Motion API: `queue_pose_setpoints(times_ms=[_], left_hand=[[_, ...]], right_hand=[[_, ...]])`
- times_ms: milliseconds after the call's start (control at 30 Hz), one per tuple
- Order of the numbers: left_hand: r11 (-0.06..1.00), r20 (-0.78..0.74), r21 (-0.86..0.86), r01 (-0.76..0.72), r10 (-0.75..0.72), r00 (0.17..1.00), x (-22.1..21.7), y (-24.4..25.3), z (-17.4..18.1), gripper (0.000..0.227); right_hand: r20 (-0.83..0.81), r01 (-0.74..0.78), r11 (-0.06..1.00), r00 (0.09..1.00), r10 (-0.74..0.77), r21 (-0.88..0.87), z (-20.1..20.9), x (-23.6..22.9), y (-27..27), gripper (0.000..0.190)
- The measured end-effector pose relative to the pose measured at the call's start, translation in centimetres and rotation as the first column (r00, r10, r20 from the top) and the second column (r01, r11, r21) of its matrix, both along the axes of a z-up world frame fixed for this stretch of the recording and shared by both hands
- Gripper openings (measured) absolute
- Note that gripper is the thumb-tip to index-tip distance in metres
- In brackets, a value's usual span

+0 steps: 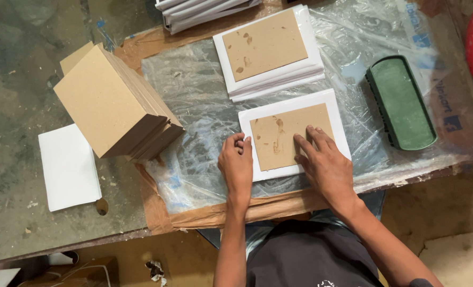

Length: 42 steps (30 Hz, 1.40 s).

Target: The person assembles picture frames by placing a brown cardboard insert onto a white frame base and pressing it down. They then use a green rectangular tool to smooth the surface of the cardboard, ensuring it is flat and secure within the frame. The process is repeated for multiple frames on a workbench covered with plastic.

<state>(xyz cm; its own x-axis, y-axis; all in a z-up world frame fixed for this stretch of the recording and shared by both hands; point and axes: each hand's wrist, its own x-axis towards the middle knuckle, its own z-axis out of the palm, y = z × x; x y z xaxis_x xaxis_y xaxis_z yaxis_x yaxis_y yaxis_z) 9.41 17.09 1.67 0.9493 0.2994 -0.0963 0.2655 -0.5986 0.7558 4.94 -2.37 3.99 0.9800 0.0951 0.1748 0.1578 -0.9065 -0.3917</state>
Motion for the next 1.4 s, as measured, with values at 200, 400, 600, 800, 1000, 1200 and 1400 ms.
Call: queue_pose_setpoints(times_ms=[200,400,600,800,1000,1200,1400], left_hand=[[0.983,-0.025,0.169,0.076,-0.073,0.997,2.2,0.9,-0.3,0.018],[0.979,0.277,0.069,0.194,-0.205,0.939,1.2,-0.9,0.7,0.016],[0.919,0.079,-0.342,0.197,-0.181,0.98,-0.5,-1.9,2.6,0.047],[0.91,0.026,-0.121,0.397,-0.397,0.918,-2.5,-3.4,4.1,0.095],[0.927,0.048,-0.265,0.265,-0.262,0.964,-2.6,-3.8,4.3,0.102],[0.862,0.088,-0.414,0.292,-0.282,0.955,-1.3,-3.0,3.9,0.09],[0.698,0.172,-0.67,0.254,-0.187,0.967,7.9,-0.8,3.2,0.09]], right_hand=[[0.003,0.007,1.0,1.0,-0.007,0.004,-0.1,0.0,-0.1,0.045],[-0.004,0.036,0.998,0.999,-0.036,0.056,0.4,0.0,-0.2,0.045],[-0.028,0.075,0.978,0.997,-0.071,0.196,1.2,-0.1,-0.9,0.044],[-0.007,0.086,0.973,0.996,-0.087,0.214,1.0,-0.1,-0.8,0.043],[-0.013,0.079,0.969,0.997,-0.079,0.232,1.3,-0.1,-1.0,0.042],[-0.079,0.076,0.921,0.996,-0.049,0.381,2.5,-0.5,-2.4,0.038],[0.035,0.163,0.89,0.98,-0.196,0.426,4.7,-3.1,-6.0,0.034]])
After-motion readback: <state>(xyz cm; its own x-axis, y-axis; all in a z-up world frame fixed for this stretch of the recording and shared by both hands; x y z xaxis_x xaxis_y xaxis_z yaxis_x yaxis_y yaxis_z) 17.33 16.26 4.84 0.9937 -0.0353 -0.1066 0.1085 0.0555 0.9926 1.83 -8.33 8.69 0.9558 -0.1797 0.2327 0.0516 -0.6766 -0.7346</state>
